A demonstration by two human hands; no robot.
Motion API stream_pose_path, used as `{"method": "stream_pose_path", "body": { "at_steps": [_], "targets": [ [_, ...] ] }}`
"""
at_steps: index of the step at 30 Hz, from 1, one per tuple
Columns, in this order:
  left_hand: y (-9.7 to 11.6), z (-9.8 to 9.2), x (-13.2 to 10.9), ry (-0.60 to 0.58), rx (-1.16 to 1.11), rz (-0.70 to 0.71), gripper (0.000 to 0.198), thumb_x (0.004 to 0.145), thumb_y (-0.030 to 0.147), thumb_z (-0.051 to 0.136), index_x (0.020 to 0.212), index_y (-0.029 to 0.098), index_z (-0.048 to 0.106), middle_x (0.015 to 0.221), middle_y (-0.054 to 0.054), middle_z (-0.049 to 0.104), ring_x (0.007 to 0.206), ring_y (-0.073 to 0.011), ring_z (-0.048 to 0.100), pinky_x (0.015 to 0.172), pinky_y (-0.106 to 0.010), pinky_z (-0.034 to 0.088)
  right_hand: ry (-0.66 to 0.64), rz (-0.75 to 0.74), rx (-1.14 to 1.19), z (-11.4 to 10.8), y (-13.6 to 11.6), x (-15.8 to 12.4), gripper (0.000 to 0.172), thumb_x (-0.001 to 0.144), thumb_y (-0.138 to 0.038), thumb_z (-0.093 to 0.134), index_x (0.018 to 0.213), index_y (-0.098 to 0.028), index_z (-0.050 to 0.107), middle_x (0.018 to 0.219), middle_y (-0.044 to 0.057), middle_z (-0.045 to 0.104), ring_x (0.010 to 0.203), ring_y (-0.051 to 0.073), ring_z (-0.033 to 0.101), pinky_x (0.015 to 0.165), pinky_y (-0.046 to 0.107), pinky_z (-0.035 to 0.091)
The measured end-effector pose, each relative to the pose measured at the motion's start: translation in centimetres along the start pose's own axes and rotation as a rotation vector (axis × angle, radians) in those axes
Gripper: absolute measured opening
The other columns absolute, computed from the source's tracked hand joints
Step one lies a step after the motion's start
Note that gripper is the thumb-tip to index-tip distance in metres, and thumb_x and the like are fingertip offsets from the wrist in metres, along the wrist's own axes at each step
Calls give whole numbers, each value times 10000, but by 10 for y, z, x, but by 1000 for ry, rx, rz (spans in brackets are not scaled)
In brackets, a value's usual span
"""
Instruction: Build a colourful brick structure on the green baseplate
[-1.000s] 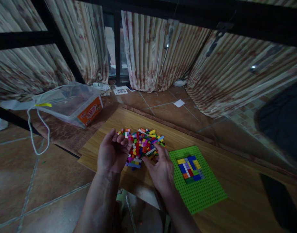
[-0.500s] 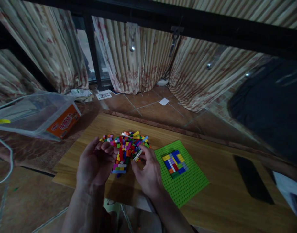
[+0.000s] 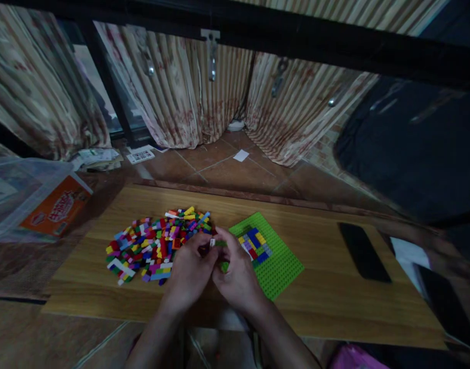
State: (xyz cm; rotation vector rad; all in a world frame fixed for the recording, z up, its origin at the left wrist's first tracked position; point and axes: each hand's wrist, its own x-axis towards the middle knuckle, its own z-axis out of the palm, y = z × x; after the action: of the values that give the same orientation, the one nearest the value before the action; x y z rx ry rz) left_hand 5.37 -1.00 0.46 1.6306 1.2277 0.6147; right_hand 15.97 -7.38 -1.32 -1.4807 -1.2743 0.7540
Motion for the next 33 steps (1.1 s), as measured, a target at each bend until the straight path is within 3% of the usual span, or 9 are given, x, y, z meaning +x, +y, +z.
{"method": "stream_pose_path", "body": {
  "at_steps": [5, 8, 12, 16, 26, 33],
  "targets": [
    [-4, 15, 7, 28, -158, 11, 379, 780, 330, 634, 1132, 186, 631, 998, -55, 715, 908, -208, 673, 831, -334, 508, 68, 62, -32, -17, 1, -4, 622, 765, -107, 561, 1362, -215, 421, 1167, 82, 616, 962, 179, 646, 899, 365, 531],
    [-1, 28, 8, 1, -230, 22, 315, 790, 347, 622, 1047, 167, 655, 970, -62, 716, 870, -202, 675, 811, -327, 513, 89, 101, -93, -28, 2, -5, 469, 791, -130, 562, 1255, -193, 529, 1005, 59, 667, 909, 180, 648, 853, 340, 527],
    [7, 45, 7, -36, -272, 65, 234, 804, 330, 593, 962, 164, 639, 928, -51, 715, 817, -183, 669, 775, -305, 510, 97, 131, -167, -44, 2, -6, 376, 801, -102, 547, 1157, -205, 606, 961, 38, 688, 857, 162, 647, 800, 296, 515],
    [10, 56, 3, -92, -212, 88, 204, 819, 327, 577, 931, 168, 636, 872, -39, 710, 807, -180, 666, 747, -291, 506, 105, 157, -295, -63, 4, -7, 341, 816, -81, 536, 1121, -195, 637, 916, 37, 695, 819, 164, 645, 793, 294, 495],
    [6, 70, 1, -134, -54, 72, 270, 847, 308, 546, 1075, 178, 609, 1012, -58, 713, 860, -186, 693, 783, -304, 537, 117, 318, -616, -115, 33, -10, 175, 803, -96, 597, 848, -211, 721, 884, 51, 706, 828, 198, 647, 787, 308, 457],
    [11, 72, 3, -129, 90, 117, 252, 864, 281, 526, 1079, 180, 613, 972, -50, 712, 802, -173, 681, 732, -288, 535, 110, 305, -558, -121, 35, -7, 170, 810, -107, 595, 849, -217, 719, 879, 34, 701, 824, 174, 643, 775, 283, 453]
  ]
}}
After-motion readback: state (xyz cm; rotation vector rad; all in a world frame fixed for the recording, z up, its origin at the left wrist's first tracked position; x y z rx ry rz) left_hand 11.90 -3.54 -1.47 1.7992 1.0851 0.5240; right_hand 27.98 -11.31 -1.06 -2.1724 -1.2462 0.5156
